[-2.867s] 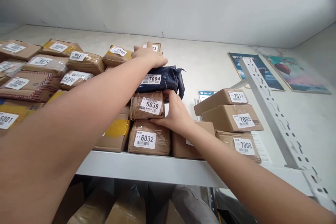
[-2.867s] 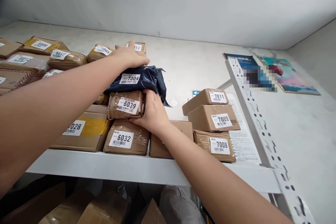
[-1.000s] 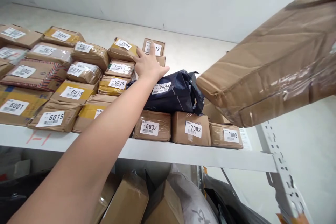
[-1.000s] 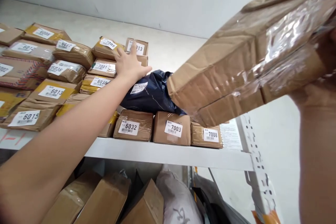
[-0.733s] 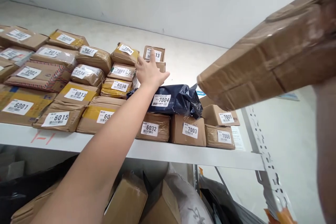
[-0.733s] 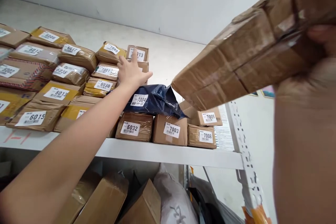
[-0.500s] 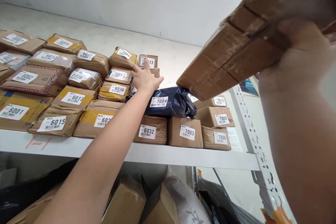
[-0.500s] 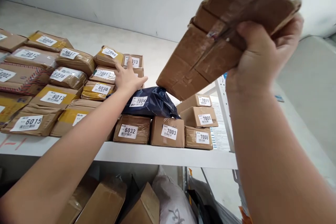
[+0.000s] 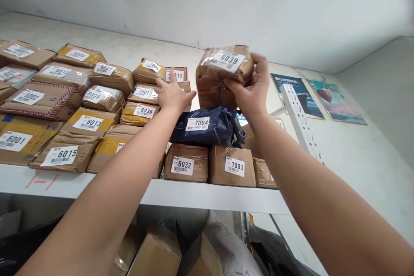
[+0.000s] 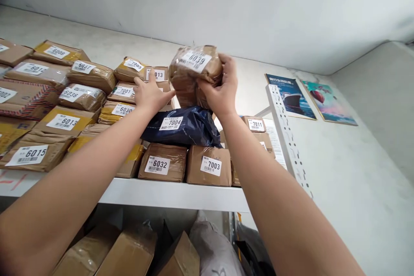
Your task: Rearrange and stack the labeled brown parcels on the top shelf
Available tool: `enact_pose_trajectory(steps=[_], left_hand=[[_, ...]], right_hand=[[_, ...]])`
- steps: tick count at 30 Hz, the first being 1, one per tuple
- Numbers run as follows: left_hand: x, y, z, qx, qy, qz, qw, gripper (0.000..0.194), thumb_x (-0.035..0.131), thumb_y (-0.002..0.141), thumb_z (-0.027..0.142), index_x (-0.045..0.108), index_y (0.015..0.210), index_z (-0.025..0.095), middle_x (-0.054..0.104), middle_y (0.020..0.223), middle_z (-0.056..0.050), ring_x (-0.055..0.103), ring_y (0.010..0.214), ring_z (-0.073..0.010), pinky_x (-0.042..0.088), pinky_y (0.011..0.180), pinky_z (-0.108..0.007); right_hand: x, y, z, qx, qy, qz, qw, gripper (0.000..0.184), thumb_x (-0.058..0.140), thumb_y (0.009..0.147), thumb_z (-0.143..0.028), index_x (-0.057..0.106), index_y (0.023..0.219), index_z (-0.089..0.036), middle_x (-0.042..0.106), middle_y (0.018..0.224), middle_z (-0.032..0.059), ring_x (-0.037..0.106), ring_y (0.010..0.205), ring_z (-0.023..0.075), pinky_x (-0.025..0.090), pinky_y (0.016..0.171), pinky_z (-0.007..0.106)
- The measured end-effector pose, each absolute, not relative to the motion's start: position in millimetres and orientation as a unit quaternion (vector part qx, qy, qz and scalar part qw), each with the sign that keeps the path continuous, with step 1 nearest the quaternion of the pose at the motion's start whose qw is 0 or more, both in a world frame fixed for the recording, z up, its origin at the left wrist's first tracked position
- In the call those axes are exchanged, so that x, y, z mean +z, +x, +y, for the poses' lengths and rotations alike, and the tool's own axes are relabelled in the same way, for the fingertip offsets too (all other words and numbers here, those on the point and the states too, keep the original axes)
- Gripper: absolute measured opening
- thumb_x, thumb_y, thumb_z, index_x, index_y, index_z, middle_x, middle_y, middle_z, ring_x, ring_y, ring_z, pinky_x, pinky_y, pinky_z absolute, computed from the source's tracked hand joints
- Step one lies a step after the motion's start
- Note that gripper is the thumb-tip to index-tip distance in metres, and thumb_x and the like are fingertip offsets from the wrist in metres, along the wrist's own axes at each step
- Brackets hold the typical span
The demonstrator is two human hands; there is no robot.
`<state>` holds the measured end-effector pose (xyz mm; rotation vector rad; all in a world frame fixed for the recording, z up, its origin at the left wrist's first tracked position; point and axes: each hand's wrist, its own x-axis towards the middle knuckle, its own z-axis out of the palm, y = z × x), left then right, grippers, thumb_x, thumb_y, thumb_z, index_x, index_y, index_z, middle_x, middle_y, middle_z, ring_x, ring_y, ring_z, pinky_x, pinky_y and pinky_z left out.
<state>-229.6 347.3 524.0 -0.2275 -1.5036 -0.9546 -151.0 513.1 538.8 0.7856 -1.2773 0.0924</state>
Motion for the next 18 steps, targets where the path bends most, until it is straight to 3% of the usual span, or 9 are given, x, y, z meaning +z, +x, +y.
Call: enact_pose_trajectory(steps=[4,9,12,15,18], left_hand=[[527.0,-229.8,342.2,-0.413,-0.104,-0.65,0.63,0.093,0.061,0.069,0.058,0.021,0.148,0.029,0.03,0.142,-0.019,0.041,0.126,-0.0426,0.039,0.1,-0.055],[528.7,-231.7,343.7,-0.416,-0.085,-0.644,0.636,0.083,0.059,0.076,0.048,0.022,0.148,0.03,0.036,0.138,-0.017,0.048,0.119,-0.0381,0.044,0.097,-0.05],[530.7,-232.8,344.1,-0.415,-0.094,-0.634,0.646,0.081,0.057,0.078,0.043,0.022,0.149,0.024,0.036,0.137,-0.021,0.048,0.117,-0.0391,0.045,0.095,-0.049],[532.7,-233.6,343.3,-0.416,-0.101,-0.63,0.648,0.08,0.055,0.079,0.045,0.021,0.149,0.026,0.035,0.138,-0.02,0.048,0.117,-0.0388,0.044,0.097,-0.05],[533.2,-233.9,341.8,-0.43,-0.097,-0.626,0.643,0.077,0.052,0.08,0.051,0.022,0.148,0.032,0.036,0.139,-0.016,0.047,0.119,-0.0371,0.041,0.099,-0.049]], right_hand=[[534.0,-161.9,508.7,0.06,0.369,-0.557,0.742,0.06,0.064,0.072,-0.026,0.039,0.127,-0.029,0.054,0.124,0.006,0.05,0.12,0.0303,0.045,0.102,0.053],[527.4,-155.8,520.7,0.09,0.399,-0.641,0.649,0.066,0.073,0.067,-0.032,0.042,0.126,-0.029,0.056,0.123,0.0046,0.051,0.12,0.0299,0.045,0.103,0.052],[521.9,-143.6,528.5,0.117,0.421,-0.704,0.56,0.081,0.078,0.062,-0.037,0.036,0.131,-0.03,0.054,0.127,0.0051,0.049,0.123,0.0303,0.044,0.103,0.051],[521.1,-128.4,536.3,0.103,0.414,-0.768,0.478,0.104,0.087,0.047,-0.033,0.032,0.135,-0.03,0.054,0.128,0.0067,0.049,0.123,0.0339,0.045,0.101,0.054],[522.2,-121.9,541.1,0.088,0.367,-0.788,0.487,0.113,0.09,0.036,-0.022,0.034,0.134,-0.029,0.057,0.12,0.0087,0.052,0.118,0.0382,0.047,0.098,0.059]])
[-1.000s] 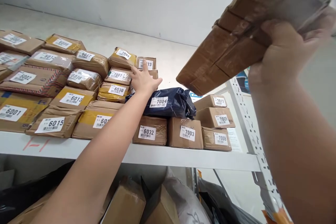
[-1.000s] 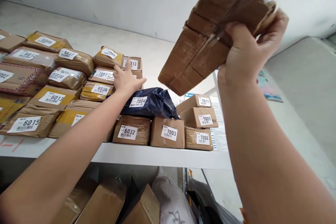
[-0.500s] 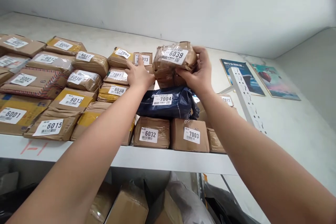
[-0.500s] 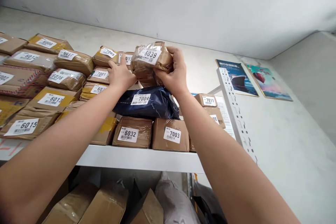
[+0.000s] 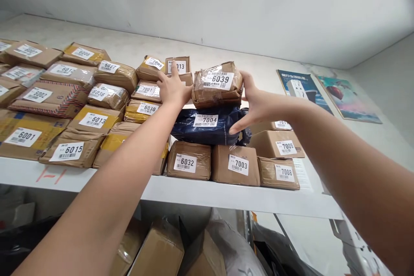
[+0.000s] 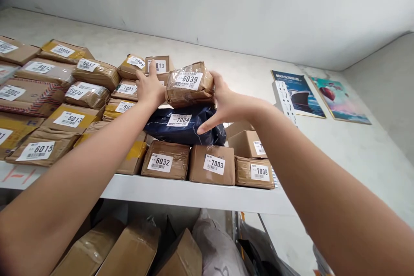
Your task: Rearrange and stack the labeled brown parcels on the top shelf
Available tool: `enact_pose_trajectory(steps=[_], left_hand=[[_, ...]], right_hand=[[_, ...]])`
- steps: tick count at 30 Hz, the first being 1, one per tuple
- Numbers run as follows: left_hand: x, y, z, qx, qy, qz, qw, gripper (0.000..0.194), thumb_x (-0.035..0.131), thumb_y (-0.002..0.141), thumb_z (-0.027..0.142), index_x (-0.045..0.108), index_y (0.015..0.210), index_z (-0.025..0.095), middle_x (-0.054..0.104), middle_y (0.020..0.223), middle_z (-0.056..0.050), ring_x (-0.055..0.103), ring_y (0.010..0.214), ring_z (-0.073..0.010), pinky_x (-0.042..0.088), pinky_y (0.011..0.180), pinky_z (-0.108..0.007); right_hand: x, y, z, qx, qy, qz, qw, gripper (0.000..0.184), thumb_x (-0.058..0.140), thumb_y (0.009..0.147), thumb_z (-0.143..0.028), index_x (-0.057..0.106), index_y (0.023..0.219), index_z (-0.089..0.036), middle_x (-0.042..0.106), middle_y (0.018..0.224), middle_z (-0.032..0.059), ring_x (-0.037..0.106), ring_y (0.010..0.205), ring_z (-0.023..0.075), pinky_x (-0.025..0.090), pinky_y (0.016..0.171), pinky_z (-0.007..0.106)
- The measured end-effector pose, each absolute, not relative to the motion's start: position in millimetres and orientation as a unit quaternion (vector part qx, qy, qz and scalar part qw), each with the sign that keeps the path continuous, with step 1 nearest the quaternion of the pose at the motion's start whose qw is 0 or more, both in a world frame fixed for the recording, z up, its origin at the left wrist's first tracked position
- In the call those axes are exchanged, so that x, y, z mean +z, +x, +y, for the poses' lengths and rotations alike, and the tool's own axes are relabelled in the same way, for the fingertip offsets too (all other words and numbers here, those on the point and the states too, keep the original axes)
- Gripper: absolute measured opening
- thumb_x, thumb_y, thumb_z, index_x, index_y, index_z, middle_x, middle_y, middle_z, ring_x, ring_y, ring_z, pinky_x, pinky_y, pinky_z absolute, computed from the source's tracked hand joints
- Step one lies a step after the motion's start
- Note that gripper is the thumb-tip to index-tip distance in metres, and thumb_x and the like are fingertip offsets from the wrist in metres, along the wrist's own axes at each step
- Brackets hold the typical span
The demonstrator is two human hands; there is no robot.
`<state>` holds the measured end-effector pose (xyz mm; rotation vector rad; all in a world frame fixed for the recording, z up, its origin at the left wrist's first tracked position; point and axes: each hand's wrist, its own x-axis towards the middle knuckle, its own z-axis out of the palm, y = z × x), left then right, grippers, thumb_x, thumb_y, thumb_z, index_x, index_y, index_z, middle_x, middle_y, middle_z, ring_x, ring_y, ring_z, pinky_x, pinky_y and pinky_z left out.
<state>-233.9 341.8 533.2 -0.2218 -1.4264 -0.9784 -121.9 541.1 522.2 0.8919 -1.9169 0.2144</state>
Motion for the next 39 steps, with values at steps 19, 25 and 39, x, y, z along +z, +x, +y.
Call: enact_pose_trajectory(steps=[19,25,39], left_hand=[[553.4,-231.6,337.0,-0.391,-0.146,-0.617,0.668,0.1,0.058,0.068,0.064,0.011,0.148,0.029,0.025,0.144,-0.01,0.032,0.129,-0.0393,0.033,0.103,-0.055],[574.3,-203.3,332.8,-0.381,-0.157,-0.605,0.681,0.096,0.061,0.071,0.06,0.012,0.148,0.031,0.02,0.148,-0.009,0.037,0.125,-0.0374,0.037,0.1,-0.052],[573.6,-176.6,334.7,-0.351,-0.116,-0.601,0.709,0.098,0.068,0.072,0.044,0.009,0.148,0.034,0.011,0.151,-0.015,0.033,0.133,-0.039,0.033,0.104,-0.047]], right_hand=[[496.7,-196.9,554.2,0.298,0.316,-0.727,0.531,0.075,0.069,0.054,-0.016,0.033,0.118,-0.028,0.057,0.123,0.0071,0.057,0.112,0.0302,0.052,0.094,0.05],[487.9,-202.0,543.2,0.263,0.259,-0.719,0.589,0.074,0.065,0.057,-0.012,0.034,0.123,-0.027,0.06,0.117,0.0074,0.055,0.113,0.0315,0.047,0.097,0.054],[523.6,-166.0,527.0,0.134,0.293,-0.773,0.546,0.084,0.082,0.046,-0.021,0.045,0.122,-0.023,0.059,0.103,0.0047,0.058,0.098,0.0291,0.056,0.08,0.048]])
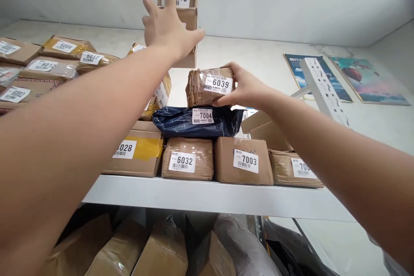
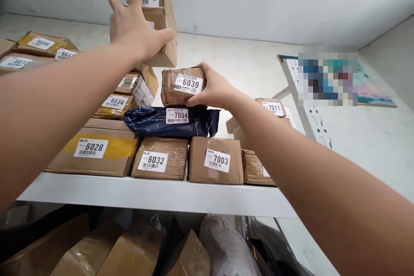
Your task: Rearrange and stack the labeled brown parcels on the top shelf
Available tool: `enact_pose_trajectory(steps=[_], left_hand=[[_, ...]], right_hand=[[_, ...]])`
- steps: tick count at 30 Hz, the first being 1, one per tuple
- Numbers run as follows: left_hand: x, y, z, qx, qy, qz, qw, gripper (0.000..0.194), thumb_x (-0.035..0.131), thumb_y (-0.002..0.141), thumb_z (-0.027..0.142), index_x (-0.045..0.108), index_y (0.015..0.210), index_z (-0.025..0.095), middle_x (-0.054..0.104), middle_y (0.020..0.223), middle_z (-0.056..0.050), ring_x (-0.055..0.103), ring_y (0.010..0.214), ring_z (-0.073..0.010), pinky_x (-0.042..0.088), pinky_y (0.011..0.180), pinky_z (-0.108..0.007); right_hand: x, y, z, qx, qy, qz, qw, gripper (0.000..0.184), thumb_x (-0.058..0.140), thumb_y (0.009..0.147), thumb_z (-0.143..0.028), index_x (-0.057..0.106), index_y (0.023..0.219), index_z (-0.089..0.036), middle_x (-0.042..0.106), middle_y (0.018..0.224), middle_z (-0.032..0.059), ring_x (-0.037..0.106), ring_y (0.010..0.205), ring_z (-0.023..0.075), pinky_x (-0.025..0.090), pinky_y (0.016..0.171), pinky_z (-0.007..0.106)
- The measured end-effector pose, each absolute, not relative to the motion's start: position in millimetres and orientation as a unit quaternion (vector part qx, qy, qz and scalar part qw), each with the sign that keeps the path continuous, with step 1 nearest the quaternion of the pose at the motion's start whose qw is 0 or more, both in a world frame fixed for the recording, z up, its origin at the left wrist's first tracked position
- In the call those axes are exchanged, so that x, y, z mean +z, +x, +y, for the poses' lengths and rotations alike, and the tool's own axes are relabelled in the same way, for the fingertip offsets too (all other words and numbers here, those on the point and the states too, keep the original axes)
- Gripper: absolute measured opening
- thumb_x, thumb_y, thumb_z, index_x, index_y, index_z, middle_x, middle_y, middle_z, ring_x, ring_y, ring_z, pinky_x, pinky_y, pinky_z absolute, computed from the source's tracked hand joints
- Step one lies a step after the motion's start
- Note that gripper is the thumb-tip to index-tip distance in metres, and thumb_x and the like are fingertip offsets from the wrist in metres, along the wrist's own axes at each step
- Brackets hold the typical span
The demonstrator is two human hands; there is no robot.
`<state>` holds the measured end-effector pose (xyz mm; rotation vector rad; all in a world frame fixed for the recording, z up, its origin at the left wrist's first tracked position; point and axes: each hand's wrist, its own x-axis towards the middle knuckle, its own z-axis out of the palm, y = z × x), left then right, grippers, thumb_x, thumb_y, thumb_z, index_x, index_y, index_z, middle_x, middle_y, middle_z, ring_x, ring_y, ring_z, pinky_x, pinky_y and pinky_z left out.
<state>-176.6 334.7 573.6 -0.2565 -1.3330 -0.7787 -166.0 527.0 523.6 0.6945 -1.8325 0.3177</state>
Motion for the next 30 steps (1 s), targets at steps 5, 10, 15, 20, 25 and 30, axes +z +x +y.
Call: enact_pose_trajectory(steps=[5,10,15,20,25,30], left_hand=[[582.3,-163.2,317.9,-0.378,-0.071,-0.586,0.713,0.098,0.07,0.07,0.035,0.008,0.147,0.038,0.009,0.155,-0.009,0.03,0.137,-0.0312,0.026,0.108,-0.042],[594.0,-157.3,318.0,-0.372,-0.063,-0.566,0.733,0.104,0.073,0.063,0.032,0.011,0.147,0.034,0.013,0.155,-0.008,0.029,0.137,-0.0313,0.023,0.11,-0.039],[594.3,-174.2,335.4,-0.318,-0.133,-0.592,0.729,0.106,0.072,0.064,0.049,0.012,0.149,0.029,0.01,0.154,-0.019,0.032,0.133,-0.0434,0.033,0.103,-0.048],[592.6,-203.3,361.5,-0.31,-0.149,-0.646,0.682,0.103,0.072,0.059,0.056,0.023,0.146,0.027,0.03,0.145,-0.015,0.042,0.125,-0.0414,0.042,0.096,-0.053],[601.0,-220.1,373.3,-0.321,-0.121,-0.726,0.596,0.096,0.067,0.056,0.058,0.035,0.139,0.024,0.039,0.136,-0.016,0.048,0.118,-0.0391,0.046,0.091,-0.051],[603.4,-223.2,362.3,-0.318,-0.082,-0.744,0.582,0.1,0.066,0.053,0.058,0.034,0.14,0.022,0.039,0.138,-0.019,0.047,0.119,-0.041,0.046,0.09,-0.052]], right_hand=[[515.4,-185.5,506.4,0.158,0.285,-0.721,0.612,0.065,0.078,0.05,-0.019,0.049,0.109,-0.019,0.06,0.095,0.0035,0.059,0.092,0.0258,0.054,0.081,0.046],[513.1,-202.8,471.6,0.138,0.271,-0.733,0.608,0.064,0.077,0.049,-0.018,0.048,0.105,-0.02,0.059,0.093,0.0042,0.059,0.089,0.0268,0.054,0.077,0.046],[508.3,-207.3,471.2,0.121,0.265,-0.751,0.592,0.07,0.08,0.049,-0.025,0.043,0.109,-0.02,0.059,0.103,0.0086,0.059,0.093,0.0289,0.052,0.08,0.049],[503.0,-200.5,481.3,0.093,0.291,-0.762,0.571,0.076,0.072,0.064,-0.056,0.039,0.121,-0.017,0.053,0.122,0.0163,0.053,0.112,0.0328,0.047,0.094,0.053],[502.0,-199.2,469.8,0.104,0.222,-0.785,0.57,0.09,0.07,0.07,-0.056,0.027,0.135,-0.009,0.045,0.129,0.0251,0.053,0.113,0.0351,0.045,0.097,0.051],[507.1,-209.6,458.8,0.152,0.252,-0.786,0.543,0.091,0.074,0.068,-0.049,0.025,0.135,-0.011,0.054,0.122,0.0216,0.056,0.11,0.034,0.049,0.093,0.051]])
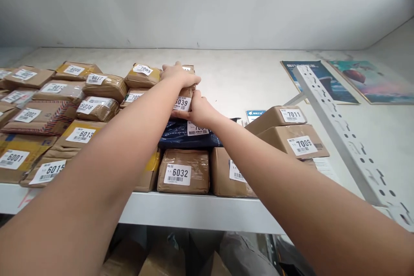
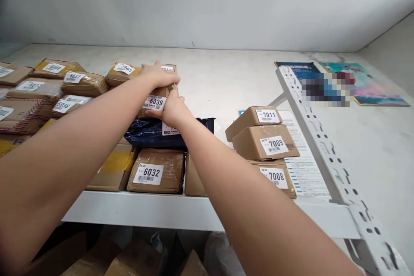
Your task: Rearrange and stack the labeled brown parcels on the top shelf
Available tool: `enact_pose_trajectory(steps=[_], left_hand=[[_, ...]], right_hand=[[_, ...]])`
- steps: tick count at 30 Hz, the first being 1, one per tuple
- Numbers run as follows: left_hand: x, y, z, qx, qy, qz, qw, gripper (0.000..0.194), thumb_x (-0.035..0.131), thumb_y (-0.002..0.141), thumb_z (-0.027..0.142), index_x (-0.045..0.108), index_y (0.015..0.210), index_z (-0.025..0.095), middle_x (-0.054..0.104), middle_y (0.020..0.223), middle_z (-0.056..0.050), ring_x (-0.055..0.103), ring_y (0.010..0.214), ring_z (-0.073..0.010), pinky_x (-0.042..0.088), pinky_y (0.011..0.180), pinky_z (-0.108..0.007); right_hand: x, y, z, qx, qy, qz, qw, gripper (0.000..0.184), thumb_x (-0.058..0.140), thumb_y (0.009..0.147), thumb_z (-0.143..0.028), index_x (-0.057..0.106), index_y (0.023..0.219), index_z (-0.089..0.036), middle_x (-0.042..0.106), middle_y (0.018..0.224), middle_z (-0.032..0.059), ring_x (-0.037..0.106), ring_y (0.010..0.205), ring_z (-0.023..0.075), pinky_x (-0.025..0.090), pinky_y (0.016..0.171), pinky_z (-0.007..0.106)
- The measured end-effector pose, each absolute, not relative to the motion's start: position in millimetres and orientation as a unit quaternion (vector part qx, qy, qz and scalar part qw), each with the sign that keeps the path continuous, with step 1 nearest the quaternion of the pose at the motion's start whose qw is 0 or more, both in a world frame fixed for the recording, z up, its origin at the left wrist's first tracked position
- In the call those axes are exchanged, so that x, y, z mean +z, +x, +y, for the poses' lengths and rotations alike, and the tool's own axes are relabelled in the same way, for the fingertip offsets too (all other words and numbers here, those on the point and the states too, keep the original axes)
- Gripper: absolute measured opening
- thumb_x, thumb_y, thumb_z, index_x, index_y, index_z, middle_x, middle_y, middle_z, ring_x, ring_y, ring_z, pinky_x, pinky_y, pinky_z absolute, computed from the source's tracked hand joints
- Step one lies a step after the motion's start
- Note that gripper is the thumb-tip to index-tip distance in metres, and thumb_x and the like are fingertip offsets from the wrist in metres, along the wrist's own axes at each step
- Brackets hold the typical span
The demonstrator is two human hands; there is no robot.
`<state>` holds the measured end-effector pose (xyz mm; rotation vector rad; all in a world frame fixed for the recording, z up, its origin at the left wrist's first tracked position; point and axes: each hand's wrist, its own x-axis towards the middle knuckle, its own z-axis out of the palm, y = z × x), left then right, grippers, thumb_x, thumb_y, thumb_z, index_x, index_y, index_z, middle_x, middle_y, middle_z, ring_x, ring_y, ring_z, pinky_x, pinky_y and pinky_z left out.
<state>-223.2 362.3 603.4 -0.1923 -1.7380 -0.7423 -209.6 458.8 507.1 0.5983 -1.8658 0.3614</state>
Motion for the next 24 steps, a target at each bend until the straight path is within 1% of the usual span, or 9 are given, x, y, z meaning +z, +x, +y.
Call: enact_pose_trajectory(steps=[3,8,12,15,18,19,21,22,24], left_hand=[[594.2,-219.9,357.2,-0.308,-0.07,-0.753,0.577,0.104,0.065,0.053,0.06,0.03,0.143,0.021,0.036,0.141,-0.02,0.047,0.119,-0.0424,0.044,0.092,-0.054],[580.5,-216.2,354.9,-0.313,-0.091,-0.748,0.578,0.115,0.063,0.053,0.064,0.014,0.149,0.024,0.028,0.148,-0.021,0.044,0.123,-0.0454,0.04,0.094,-0.058],[578.6,-220.5,351.1,-0.328,-0.12,-0.74,0.575,0.121,0.063,0.048,0.067,0.012,0.149,0.025,0.021,0.153,-0.02,0.034,0.13,-0.0486,0.035,0.096,-0.062],[575.0,-222.8,345.4,-0.358,-0.151,-0.728,0.565,0.124,0.063,0.043,0.071,0.012,0.149,0.031,0.025,0.154,-0.012,0.027,0.133,-0.0496,0.03,0.098,-0.066],[565.5,-219.5,341.0,-0.372,-0.163,-0.724,0.558,0.126,0.058,0.045,0.077,0.007,0.15,0.031,0.024,0.154,-0.007,0.022,0.133,-0.0511,0.026,0.099,-0.069],[560.8,-216.7,341.2,-0.369,-0.157,-0.724,0.562,0.123,0.055,0.049,0.078,0.006,0.15,0.028,0.02,0.155,-0.009,0.019,0.134,-0.0514,0.025,0.101,-0.069],[548.8,-208.7,346.5,-0.34,-0.143,-0.711,0.599,0.112,0.049,0.063,0.075,0.008,0.15,0.019,0.013,0.155,-0.014,0.015,0.136,-0.0505,0.023,0.106,-0.065],[541.5,-203.9,352.0,-0.314,-0.146,-0.691,0.635,0.103,0.047,0.07,0.071,0.011,0.149,0.016,0.013,0.154,-0.016,0.015,0.137,-0.0484,0.022,0.108,-0.061],[524.9,-194.5,368.9,-0.231,-0.194,-0.632,0.714,0.085,0.045,0.078,0.06,0.021,0.146,0.015,0.02,0.148,-0.017,0.021,0.136,-0.0419,0.023,0.111,-0.052]], right_hand=[[507.3,-214.7,461.1,0.149,0.256,-0.788,0.54,0.093,0.075,0.066,-0.049,0.025,0.136,-0.013,0.054,0.123,0.0209,0.055,0.111,0.0344,0.049,0.093,0.053],[501.2,-218.1,470.6,0.089,0.262,-0.786,0.552,0.087,0.063,0.071,-0.064,0.028,0.135,-0.016,0.051,0.128,0.0212,0.053,0.115,0.0367,0.045,0.095,0.056],[487.0,-209.7,474.2,0.059,0.232,-0.784,0.573,0.084,0.055,0.077,-0.065,0.026,0.138,-0.016,0.051,0.129,0.0218,0.055,0.112,0.0381,0.046,0.092,0.057],[469.6,-187.7,494.0,0.031,0.211,-0.73,0.649,0.074,0.05,0.081,-0.064,0.03,0.137,-0.019,0.051,0.131,0.018,0.051,0.117,0.0359,0.044,0.095,0.054],[451.9,-155.4,538.5,0.037,0.144,-0.63,0.762,0.066,0.049,0.082,-0.058,0.033,0.136,-0.024,0.046,0.136,0.0138,0.041,0.128,0.0332,0.036,0.104,0.055],[446.8,-144.9,557.0,0.05,0.102,-0.608,0.786,0.069,0.052,0.08,-0.057,0.031,0.137,-0.024,0.043,0.138,0.014,0.038,0.131,0.0342,0.032,0.106,0.057],[438.4,-128.8,593.9,0.106,0.004,-0.608,0.787,0.089,0.062,0.069,-0.061,0.026,0.141,-0.021,0.038,0.142,0.0184,0.031,0.134,0.0398,0.028,0.106,0.063],[435.0,-124.2,610.4,0.144,-0.043,-0.628,0.763,0.103,0.067,0.062,-0.064,0.023,0.143,-0.018,0.036,0.142,0.0221,0.03,0.134,0.0433,0.028,0.105,0.066],[428.8,-121.9,634.9,0.208,-0.104,-0.683,0.692,0.124,0.074,0.049,-0.067,0.017,0.144,-0.012,0.035,0.139,0.0286,0.033,0.13,0.0483,0.033,0.1,0.067]])
